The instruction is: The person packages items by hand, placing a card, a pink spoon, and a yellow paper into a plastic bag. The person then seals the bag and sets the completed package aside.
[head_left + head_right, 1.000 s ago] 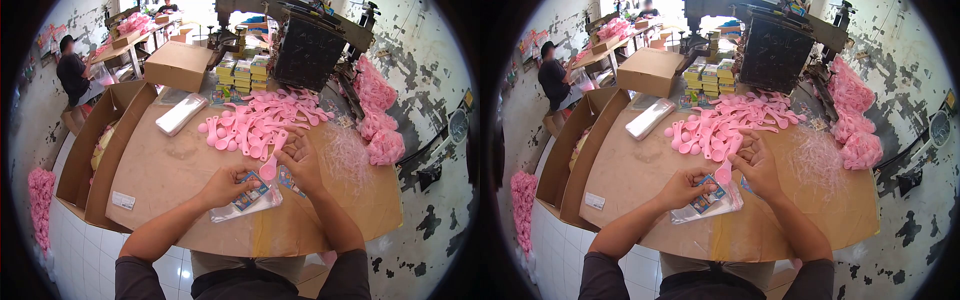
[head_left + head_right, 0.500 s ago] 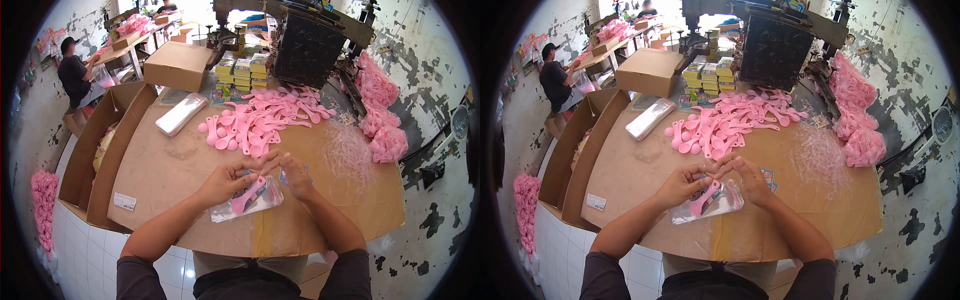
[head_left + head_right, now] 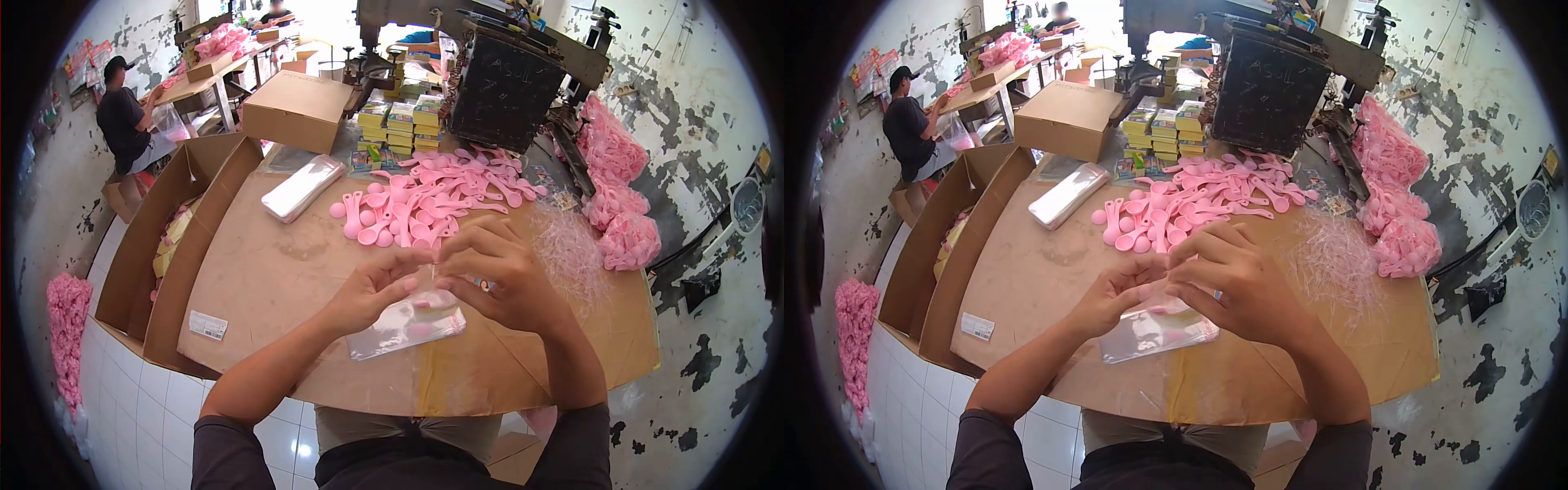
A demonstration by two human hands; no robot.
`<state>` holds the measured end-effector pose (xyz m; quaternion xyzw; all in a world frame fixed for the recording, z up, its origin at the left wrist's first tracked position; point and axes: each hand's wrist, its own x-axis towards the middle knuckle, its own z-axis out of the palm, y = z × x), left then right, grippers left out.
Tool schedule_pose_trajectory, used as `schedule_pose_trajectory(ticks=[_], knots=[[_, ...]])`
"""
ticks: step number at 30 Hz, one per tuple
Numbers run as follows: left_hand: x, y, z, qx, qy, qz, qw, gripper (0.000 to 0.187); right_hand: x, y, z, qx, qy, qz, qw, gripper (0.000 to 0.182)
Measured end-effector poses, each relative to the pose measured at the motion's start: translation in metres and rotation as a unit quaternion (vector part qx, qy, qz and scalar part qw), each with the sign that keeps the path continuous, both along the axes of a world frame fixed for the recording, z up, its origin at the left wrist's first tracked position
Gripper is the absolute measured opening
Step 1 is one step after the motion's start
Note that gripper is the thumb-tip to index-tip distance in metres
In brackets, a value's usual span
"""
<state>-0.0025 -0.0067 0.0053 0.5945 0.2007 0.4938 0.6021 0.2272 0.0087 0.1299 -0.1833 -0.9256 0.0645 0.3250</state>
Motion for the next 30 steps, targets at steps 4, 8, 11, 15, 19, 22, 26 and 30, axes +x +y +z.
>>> schedule_pose_trajectory(ticks=[4, 8, 11, 15, 19, 22, 26, 30], knots=[[-0.005, -0.012, 0.006, -0.007, 0.044, -0.015, 0.999, 0.043, -0.005, -0.005, 0.000, -0.079, 0.028, -0.063, 0.995, 0.011], [0.010, -0.019, 0.019, 0.113, 0.086, 0.109, 0.984, 0.035, -0.010, -0.001, -0.009, -0.109, 0.021, -0.077, 0.991, 0.012], [0.010, -0.015, 0.012, 0.047, 0.055, 0.105, 0.992, 0.031, -0.012, -0.001, -0.014, -0.132, 0.028, -0.078, 0.988, 0.014], [0.010, -0.018, 0.017, -0.015, 0.042, 0.127, 0.991, 0.028, -0.018, 0.006, -0.032, -0.005, 0.088, -0.096, 0.991, 0.017], [0.006, -0.011, 0.005, -0.016, 0.083, 0.166, 0.982, 0.027, -0.025, 0.003, -0.034, 0.142, 0.029, -0.089, 0.985, 0.021], [0.009, -0.013, 0.002, 0.013, 0.125, 0.194, 0.973, 0.027, -0.032, 0.004, -0.042, 0.184, 0.001, -0.084, 0.979, 0.023], [0.012, -0.016, 0.004, 0.098, 0.155, 0.238, 0.954, 0.030, -0.035, 0.006, -0.048, 0.236, -0.035, -0.090, 0.967, 0.025], [0.011, -0.018, 0.006, 0.163, 0.235, 0.245, 0.926, 0.033, -0.035, 0.012, -0.048, 0.256, -0.084, -0.103, 0.958, 0.022]])
